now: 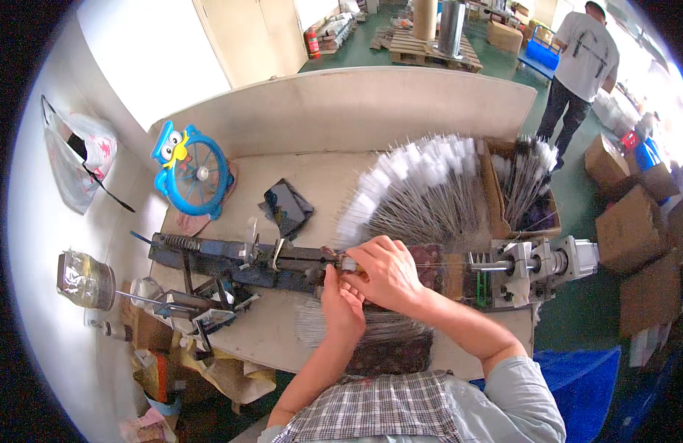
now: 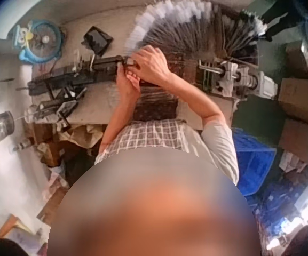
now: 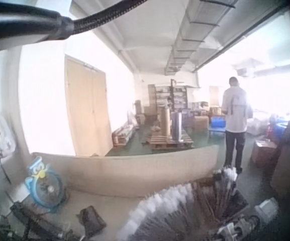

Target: Repeatedly assembling brush heads onto metal rods using a manual jig.

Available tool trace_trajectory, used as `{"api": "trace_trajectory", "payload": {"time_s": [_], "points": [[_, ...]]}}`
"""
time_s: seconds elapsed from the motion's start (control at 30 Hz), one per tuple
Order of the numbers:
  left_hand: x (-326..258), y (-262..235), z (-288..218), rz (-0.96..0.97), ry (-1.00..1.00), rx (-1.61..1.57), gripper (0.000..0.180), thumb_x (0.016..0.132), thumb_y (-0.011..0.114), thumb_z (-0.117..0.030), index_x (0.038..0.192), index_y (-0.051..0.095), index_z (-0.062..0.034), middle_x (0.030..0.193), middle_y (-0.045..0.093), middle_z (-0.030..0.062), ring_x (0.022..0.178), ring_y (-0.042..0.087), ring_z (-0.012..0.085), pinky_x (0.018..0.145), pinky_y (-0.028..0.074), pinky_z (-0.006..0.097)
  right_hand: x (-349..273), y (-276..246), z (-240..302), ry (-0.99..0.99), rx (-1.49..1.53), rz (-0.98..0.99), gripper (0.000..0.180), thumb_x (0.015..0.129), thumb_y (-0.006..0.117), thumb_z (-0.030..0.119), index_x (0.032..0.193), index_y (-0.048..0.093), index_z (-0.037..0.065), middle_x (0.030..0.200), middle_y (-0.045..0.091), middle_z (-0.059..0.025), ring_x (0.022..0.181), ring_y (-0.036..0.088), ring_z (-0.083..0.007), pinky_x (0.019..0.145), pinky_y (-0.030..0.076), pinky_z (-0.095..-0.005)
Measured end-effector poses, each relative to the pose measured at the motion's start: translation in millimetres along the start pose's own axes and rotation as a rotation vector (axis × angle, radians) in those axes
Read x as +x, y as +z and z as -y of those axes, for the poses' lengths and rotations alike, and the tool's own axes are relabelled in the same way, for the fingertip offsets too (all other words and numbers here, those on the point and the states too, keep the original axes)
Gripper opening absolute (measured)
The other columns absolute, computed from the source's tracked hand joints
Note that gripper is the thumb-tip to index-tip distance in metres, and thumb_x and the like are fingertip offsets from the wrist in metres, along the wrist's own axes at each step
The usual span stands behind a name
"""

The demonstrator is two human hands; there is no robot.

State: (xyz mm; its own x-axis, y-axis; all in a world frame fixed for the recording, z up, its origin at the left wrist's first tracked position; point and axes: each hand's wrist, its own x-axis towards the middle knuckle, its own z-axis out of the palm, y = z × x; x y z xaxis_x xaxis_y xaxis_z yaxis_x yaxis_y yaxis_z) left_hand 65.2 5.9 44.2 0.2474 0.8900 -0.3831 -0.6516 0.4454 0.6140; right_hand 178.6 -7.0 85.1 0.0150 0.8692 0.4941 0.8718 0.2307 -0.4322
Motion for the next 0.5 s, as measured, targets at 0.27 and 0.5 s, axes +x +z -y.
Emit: {"api": "trace_trajectory", "payload": {"time_s": [0.27,0.5], "points": [[-1.7,7.4,5.6,-0.013,0.066,0.009,0.008,0.089,0.052,-0.013,0.09,0.054,-0.0054,0.089,0.058,0.004,0.079,0.058,0.0127,0.07,0.048,0.026,-7.1,-4.8,-14.7,-0.164,-0.001,-0.127,0.023,0.068,0.068,0.02,0.09,0.066,0.016,0.091,0.062,0.0019,0.093,0.055,-0.0193,0.077,0.042,-0.0343],[-7.7,15.3,3.9,-0.049,0.082,0.064,0.009,0.088,0.053,-0.006,0.095,0.056,-0.0008,0.091,0.061,0.0072,0.079,0.06,0.0132,0.071,0.051,0.027,-14.2,-17.5,-25.6,-0.18,0.01,-0.105,0.021,0.067,0.07,0.022,0.087,0.069,0.016,0.09,0.063,0.0025,0.092,0.056,-0.0199,0.077,0.045,-0.0335]]}}
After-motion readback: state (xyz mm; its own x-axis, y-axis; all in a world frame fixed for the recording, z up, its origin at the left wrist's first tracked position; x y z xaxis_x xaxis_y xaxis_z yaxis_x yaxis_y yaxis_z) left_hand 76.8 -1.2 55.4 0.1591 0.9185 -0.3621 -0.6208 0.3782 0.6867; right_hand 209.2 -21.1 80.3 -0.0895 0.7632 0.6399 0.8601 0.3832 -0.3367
